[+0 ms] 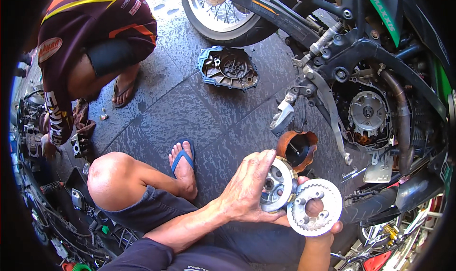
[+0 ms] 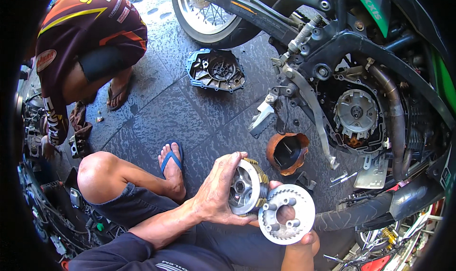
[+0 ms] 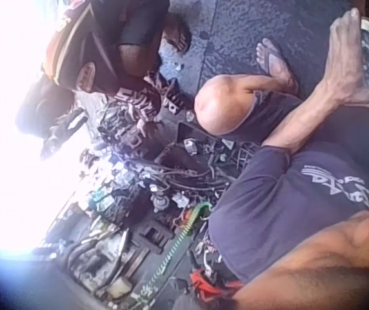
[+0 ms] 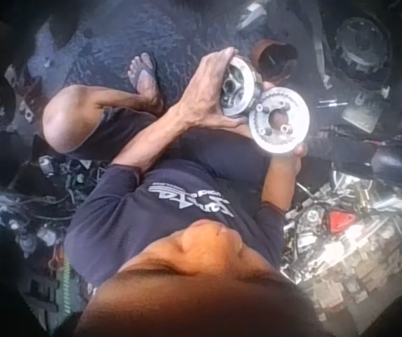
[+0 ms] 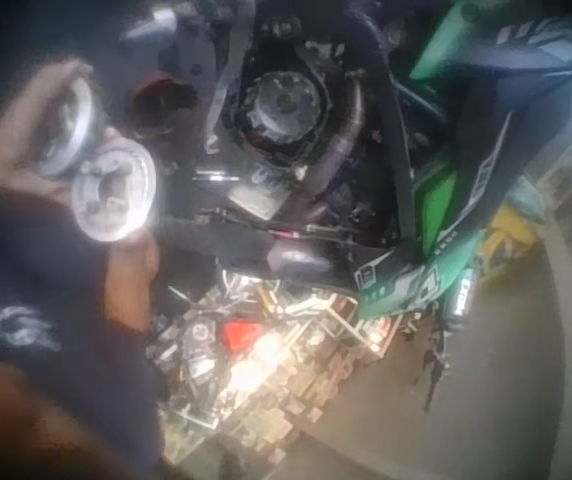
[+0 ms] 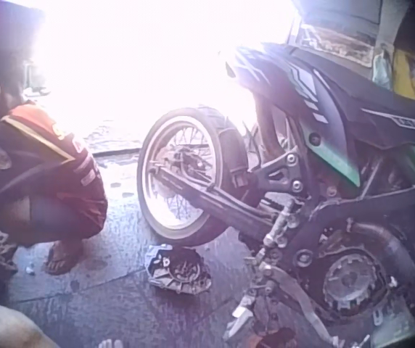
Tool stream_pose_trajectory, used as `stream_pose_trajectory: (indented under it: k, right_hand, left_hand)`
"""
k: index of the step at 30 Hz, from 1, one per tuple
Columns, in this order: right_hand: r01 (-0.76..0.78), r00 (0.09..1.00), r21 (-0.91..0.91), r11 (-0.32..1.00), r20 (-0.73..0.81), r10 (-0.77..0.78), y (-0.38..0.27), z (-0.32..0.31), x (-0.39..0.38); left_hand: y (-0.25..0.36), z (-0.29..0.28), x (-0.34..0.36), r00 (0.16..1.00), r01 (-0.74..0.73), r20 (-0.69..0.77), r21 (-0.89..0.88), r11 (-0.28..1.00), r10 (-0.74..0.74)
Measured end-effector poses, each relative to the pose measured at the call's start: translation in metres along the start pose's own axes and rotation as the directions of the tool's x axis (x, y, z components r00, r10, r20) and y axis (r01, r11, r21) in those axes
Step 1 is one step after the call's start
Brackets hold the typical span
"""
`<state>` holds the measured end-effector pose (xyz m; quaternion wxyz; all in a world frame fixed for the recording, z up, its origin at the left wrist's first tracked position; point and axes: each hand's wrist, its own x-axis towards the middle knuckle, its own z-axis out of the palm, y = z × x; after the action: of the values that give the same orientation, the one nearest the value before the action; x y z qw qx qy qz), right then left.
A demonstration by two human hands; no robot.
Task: The person holds and aligns a clutch hub and its internal gear, fitting friction plates one by one onto the hub before checking the assembly.
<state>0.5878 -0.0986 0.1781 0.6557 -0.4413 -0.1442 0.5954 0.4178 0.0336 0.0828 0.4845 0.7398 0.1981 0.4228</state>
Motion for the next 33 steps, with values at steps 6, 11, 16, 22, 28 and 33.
stream_pose_trajectory:
  k: [6,11,16,22,28,33]
  right_hand:
    - [-0.027,0.999,-0.023,0.999,0.028,0.027,0.002,-0.007,-0.003]
    - [-0.085,0.995,0.081,0.993,0.061,0.08,-0.008,0.011,0.0]
    - [-0.166,0.975,0.1,0.981,0.168,0.148,-0.011,0.004,0.001]
    - [-0.198,0.979,0.145,0.969,0.067,0.19,-0.016,0.013,-0.003]
    - [-0.158,0.987,0.198,0.967,0.052,0.151,-0.015,0.016,-0.005]
    - [-0.165,0.985,0.111,0.98,-0.036,0.17,-0.016,0.019,-0.012]
  left_hand:
    - [0.0,-0.006,-0.002,0.996,0.092,0.0,-0.043,0.995,-0.092]
    - [-0.004,-0.004,-0.008,0.996,0.093,0.014,-0.123,0.988,-0.092]
    - [-0.009,0.005,-0.014,0.999,0.033,-0.032,-0.21,0.977,-0.04]
    - [-0.004,0.006,-0.011,1.0,-0.011,0.014,-0.255,0.967,0.015]
    - [0.003,0.003,-0.006,0.998,0.03,0.068,-0.281,0.959,-0.011]
    - [0.004,0.003,-0.007,0.999,-0.002,0.047,-0.205,0.979,0.012]
